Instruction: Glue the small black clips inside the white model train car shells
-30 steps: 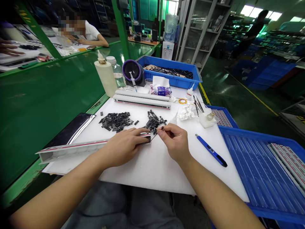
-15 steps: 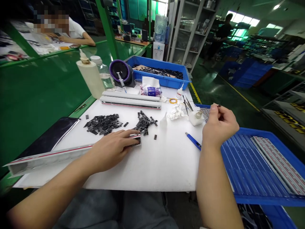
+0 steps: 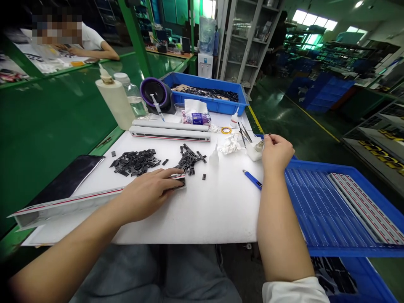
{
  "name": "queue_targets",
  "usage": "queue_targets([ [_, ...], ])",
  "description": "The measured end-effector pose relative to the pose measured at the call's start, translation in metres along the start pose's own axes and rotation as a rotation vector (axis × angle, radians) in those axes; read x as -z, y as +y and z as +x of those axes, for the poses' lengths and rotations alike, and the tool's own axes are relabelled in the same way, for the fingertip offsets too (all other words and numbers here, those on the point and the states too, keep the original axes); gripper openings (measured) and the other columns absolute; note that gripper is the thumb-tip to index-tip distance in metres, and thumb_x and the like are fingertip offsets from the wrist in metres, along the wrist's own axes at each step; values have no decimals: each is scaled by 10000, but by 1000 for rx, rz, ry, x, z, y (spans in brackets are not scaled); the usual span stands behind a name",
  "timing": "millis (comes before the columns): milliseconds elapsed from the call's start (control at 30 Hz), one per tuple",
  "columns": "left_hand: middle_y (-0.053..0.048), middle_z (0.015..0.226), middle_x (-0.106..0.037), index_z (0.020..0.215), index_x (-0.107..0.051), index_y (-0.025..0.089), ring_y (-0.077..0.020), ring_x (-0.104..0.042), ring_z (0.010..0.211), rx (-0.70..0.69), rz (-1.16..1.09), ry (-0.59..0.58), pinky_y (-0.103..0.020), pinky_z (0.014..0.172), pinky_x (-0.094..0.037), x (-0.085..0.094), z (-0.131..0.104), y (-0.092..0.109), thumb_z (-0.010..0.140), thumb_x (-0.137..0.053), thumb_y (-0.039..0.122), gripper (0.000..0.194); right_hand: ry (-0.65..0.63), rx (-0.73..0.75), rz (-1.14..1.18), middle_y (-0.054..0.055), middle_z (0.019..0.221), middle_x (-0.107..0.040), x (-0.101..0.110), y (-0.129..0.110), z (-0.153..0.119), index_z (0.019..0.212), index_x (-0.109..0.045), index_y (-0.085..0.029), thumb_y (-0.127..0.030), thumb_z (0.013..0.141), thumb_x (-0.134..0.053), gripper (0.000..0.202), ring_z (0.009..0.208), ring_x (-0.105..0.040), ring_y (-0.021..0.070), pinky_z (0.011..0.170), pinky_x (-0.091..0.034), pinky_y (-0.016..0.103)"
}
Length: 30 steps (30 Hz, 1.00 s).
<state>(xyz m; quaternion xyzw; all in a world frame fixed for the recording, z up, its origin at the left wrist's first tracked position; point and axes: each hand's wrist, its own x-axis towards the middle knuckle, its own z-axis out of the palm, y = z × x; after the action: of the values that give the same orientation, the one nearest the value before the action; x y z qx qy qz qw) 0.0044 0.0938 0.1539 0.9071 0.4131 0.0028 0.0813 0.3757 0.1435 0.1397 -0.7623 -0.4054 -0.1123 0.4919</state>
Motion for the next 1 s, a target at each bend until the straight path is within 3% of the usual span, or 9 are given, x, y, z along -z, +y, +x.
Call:
queue_targets([
  [67, 67, 1471, -489, 1165, -669, 349, -262, -572, 1194, -5, 9, 11, -454, 966, -505, -1, 0, 0, 921, -389, 208, 397, -101, -18, -82, 47, 705, -653, 1, -1, -1, 930, -765, -164, -352, 742, -678, 280, 689, -594, 224, 789, -485, 401],
  [133, 68, 1474, -486, 1172, -665, 354, -261, -566, 1204, -8, 15, 21, -458, 984, -494, -2, 0, -1, 929, -390, 216, 393, -119, -5, -109, 26, 689, -601, 5, -7, -7, 1035, -743, -162, -342, 718, -703, 367, 675, -560, 216, 791, -475, 416],
  [233, 74, 1477, -481, 1164, -670, 365, -259, -571, 1199, -9, 12, 19, -450, 976, -495, -2, -1, -1, 948, -382, 238, 381, 9, 124, 77, -21, 642, -473, 12, -27, -28, 1080, -706, -166, -355, 788, -640, 354, 600, -479, 167, 695, -461, 355],
  [300, 79, 1479, -478, 1147, -678, 366, -255, -578, 1187, -18, 15, 16, -443, 964, -499, -2, -1, -1, 957, -378, 245, 376, -41, 293, 267, -34, 617, -428, 16, -44, -48, 995, -707, -179, -349, 840, -593, 257, 561, -432, 143, 608, -422, 304],
  [467, 70, 1479, -480, 1147, -681, 360, -248, -573, 1187, -39, 35, 47, -433, 958, -494, -3, -3, 0, 971, -371, 240, 376, -686, 782, 481, -23, 627, -516, 17, -78, -94, 893, -701, -186, -246, 839, -622, 113, 559, -459, 118, 576, -388, 265],
  [533, 62, 1478, -482, 1150, -682, 354, -251, -571, 1193, -47, 16, 47, -429, 968, -491, -3, -2, -1, 970, -373, 235, 377, -896, 850, 446, -16, 663, -543, 15, -83, -104, 971, -699, -184, -230, 833, -633, 160, 593, -481, 122, 603, -396, 265],
  [600, 54, 1481, -480, 1145, -687, 348, -256, -569, 1200, -54, -13, 36, -421, 969, -495, -2, -1, -2, 954, -392, 221, 374, -1009, 859, 412, -9, 701, -565, 12, -86, -110, 1057, -687, -185, -224, 826, -648, 238, 628, -497, 130, 626, -401, 268],
  [767, 53, 1465, -492, 1145, -689, 358, -249, -543, 1244, -66, -86, -13, -370, 966, -504, 4, 4, -9, 918, -447, 214, 362, -1066, 887, 351, 11, 811, -621, 6, -86, -123, 1201, -634, -195, -229, 826, -679, 378, 732, -553, 156, 701, -423, 284],
  [1000, 49, 1439, -516, 1177, -669, 374, -250, -543, 1222, -112, -67, -40, -383, 953, -506, 6, 5, -12, 926, -431, 220, 378, -960, 883, 249, 32, 889, -661, 0, -89, -134, 1111, -688, -209, -221, 893, -587, 240, 764, -582, 154, 696, -420, 284],
])
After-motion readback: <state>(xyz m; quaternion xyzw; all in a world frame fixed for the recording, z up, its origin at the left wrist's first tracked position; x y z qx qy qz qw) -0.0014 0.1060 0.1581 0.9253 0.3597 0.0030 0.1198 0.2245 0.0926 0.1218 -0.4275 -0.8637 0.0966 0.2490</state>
